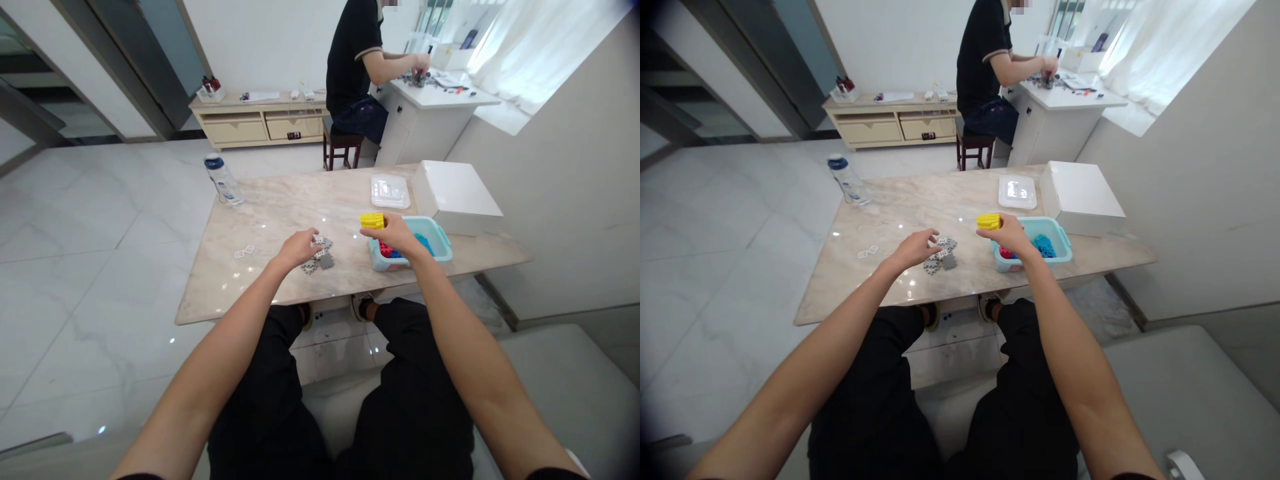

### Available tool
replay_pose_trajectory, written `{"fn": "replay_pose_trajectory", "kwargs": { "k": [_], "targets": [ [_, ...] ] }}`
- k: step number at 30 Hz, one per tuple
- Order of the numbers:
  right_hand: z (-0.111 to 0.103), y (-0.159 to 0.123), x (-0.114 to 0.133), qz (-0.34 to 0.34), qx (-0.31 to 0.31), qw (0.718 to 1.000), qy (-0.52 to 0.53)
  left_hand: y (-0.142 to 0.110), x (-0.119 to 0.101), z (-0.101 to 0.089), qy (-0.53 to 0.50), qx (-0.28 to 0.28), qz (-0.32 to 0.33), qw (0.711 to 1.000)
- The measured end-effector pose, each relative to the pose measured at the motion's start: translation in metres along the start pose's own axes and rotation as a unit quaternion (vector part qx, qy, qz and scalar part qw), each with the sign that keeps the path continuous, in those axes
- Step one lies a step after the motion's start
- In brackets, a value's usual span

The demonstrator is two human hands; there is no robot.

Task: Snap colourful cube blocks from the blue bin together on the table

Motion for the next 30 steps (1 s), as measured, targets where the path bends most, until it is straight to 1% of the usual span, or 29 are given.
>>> {"fn": "replay_pose_trajectory", "kwargs": {
  "k": [3,5,6,8,10,13,16,19,21,23,25,28,30],
  "targets": [
    [0.039,0.014,0.013,-0.004,0.023,0.998,-0.056,0.003,0.011,-0.001,-0.077,-0.034,0.014,0.996],
    [0.061,0.023,0.024,-0.022,0.013,0.993,-0.115,0.004,0.021,0.000,-0.147,-0.042,0.015,0.988],
    [0.072,0.027,0.031,-0.041,0.009,0.990,-0.133,0.005,0.027,0.000,-0.174,-0.041,0.012,0.984],
    [0.096,0.032,0.046,-0.096,0.018,0.987,-0.128,0.005,0.039,0.001,-0.219,-0.038,0.002,0.975],
    [0.119,0.035,0.057,-0.144,0.045,0.984,-0.091,0.003,0.051,0.002,-0.249,-0.036,-0.005,0.968],
    [0.143,0.040,0.065,-0.170,0.067,0.981,-0.062,-0.001,0.068,0.004,-0.300,-0.027,-0.024,0.953],
    [0.154,0.047,0.067,-0.176,0.051,0.980,-0.079,-0.006,0.084,0.006,-0.353,-0.022,-0.053,0.934],
    [0.159,0.053,0.069,-0.187,0.027,0.977,-0.100,-0.008,0.097,0.002,-0.402,-0.042,-0.086,0.911],
    [0.165,0.055,0.071,-0.204,0.026,0.973,-0.103,-0.008,0.099,-0.001,-0.434,-0.057,-0.099,0.894],
    [0.171,0.055,0.075,-0.224,0.034,0.969,-0.102,-0.007,0.096,-0.003,-0.462,-0.060,-0.102,0.879],
    [0.176,0.053,0.079,-0.238,0.046,0.965,-0.103,-0.005,0.087,-0.003,-0.484,-0.056,-0.095,0.868],
    [0.180,0.046,0.086,-0.247,0.062,0.961,-0.108,-0.004,0.074,0.000,-0.502,-0.047,-0.078,0.860],
    [0.178,0.040,0.089,-0.253,0.063,0.959,-0.111,-0.004,0.067,0.002,-0.508,-0.043,-0.071,0.857]
  ]
}}
Point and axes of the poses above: each hand's wrist, its own y-axis towards the middle knuckle, its own z-axis out of the palm, x = y × z, the point moved 7 cm from there along y, towards the middle knuckle, and after that the axes turned 6 degrees about -y, right-handed, at the moved point
